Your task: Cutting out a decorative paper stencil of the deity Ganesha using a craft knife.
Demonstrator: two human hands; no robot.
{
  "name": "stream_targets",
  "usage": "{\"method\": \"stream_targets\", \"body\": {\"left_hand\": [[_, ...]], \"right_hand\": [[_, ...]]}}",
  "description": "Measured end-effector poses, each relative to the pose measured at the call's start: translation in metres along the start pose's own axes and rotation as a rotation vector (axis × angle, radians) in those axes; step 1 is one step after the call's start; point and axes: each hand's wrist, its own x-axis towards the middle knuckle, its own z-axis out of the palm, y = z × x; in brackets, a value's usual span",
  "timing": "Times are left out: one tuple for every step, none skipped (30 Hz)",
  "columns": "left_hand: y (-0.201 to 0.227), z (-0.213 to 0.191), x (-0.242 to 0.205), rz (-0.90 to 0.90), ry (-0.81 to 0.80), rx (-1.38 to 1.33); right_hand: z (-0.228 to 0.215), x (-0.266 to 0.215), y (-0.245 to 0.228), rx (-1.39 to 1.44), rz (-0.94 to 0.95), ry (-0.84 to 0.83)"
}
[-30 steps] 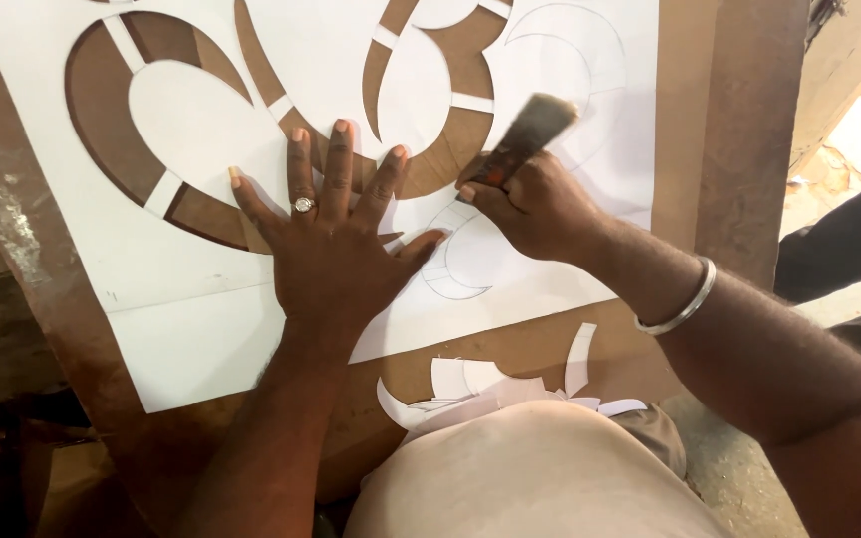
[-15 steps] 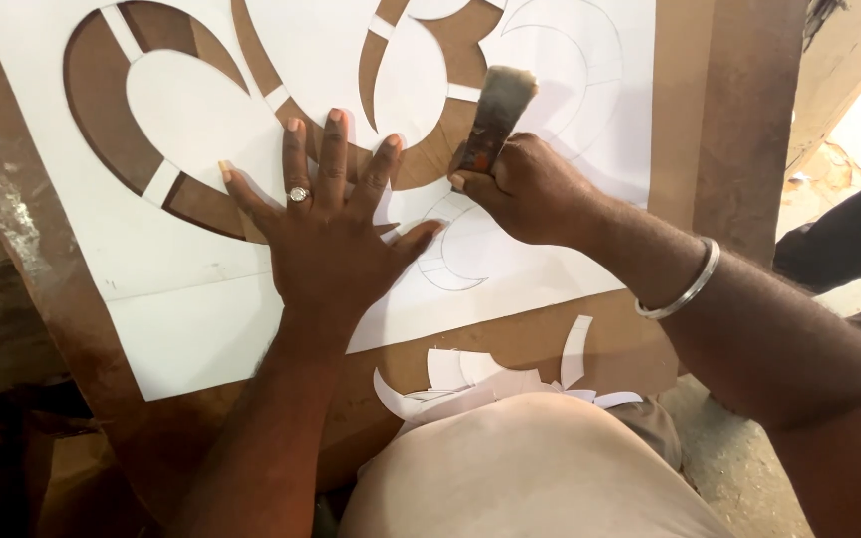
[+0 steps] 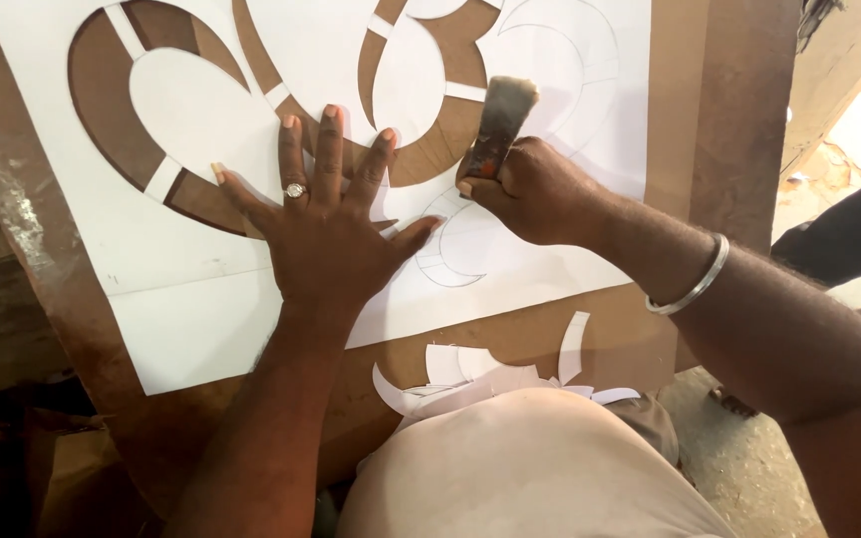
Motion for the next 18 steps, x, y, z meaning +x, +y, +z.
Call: {"method": "stream_targets", "body": {"left_hand": [[0.000, 0.001, -0.001, 0.000, 0.000, -0.001], [0.000, 0.002, -0.001, 0.000, 0.004, 0.002], [0.000, 0.003, -0.002, 0.001, 0.009, 0.006], [0.000, 0.003, -0.002, 0.001, 0.010, 0.006], [0.000, 0.003, -0.002, 0.001, 0.018, 0.004], [0.000, 0.003, -0.002, 0.002, 0.025, 0.003], [0.000, 0.004, -0.002, 0.002, 0.026, 0.003], [0.000, 0.004, -0.002, -0.002, 0.020, 0.001], [0.000, 0.004, -0.002, -0.006, 0.015, -0.001], [-0.001, 0.004, -0.002, -0.005, 0.016, -0.001], [-0.001, 0.004, -0.002, -0.005, 0.016, 0.001], [-0.001, 0.004, -0.001, -0.004, 0.017, 0.003], [-0.001, 0.004, -0.002, -0.004, 0.017, 0.003], [-0.001, 0.003, -0.002, -0.003, 0.014, 0.005], [-0.001, 0.003, -0.001, -0.001, 0.012, 0.008], [-0.001, 0.002, -0.001, 0.000, 0.015, 0.008], [-0.001, 0.002, -0.002, 0.003, 0.019, 0.010], [-0.001, 0.002, -0.002, 0.006, 0.024, 0.012]], "right_hand": [[0.000, -0.002, -0.001, -0.001, 0.001, 0.000], [-0.001, -0.003, -0.002, 0.023, -0.002, 0.004], [-0.001, -0.005, -0.003, 0.046, -0.004, 0.009], [-0.001, -0.005, -0.002, 0.045, -0.004, 0.009], [-0.001, -0.006, 0.000, 0.054, -0.019, 0.011], [0.000, -0.007, 0.001, 0.064, -0.034, 0.013], [0.001, -0.007, 0.004, 0.064, -0.035, 0.013], [0.002, -0.006, 0.007, 0.047, -0.082, 0.025], [0.003, -0.006, 0.010, 0.030, -0.127, 0.037], [0.003, -0.006, 0.010, 0.030, -0.128, 0.039], [0.003, -0.006, 0.011, 0.012, -0.147, 0.038], [0.003, -0.005, 0.011, -0.005, -0.166, 0.038], [0.003, -0.006, 0.011, -0.005, -0.165, 0.038], [0.003, -0.007, 0.010, -0.025, -0.123, 0.021], [0.003, -0.006, 0.010, -0.046, -0.082, 0.006], [0.005, -0.008, 0.013, -0.047, -0.083, 0.008], [0.007, -0.009, 0.017, 0.010, -0.133, 0.059], [0.009, -0.011, 0.021, 0.068, -0.184, 0.111]]}}
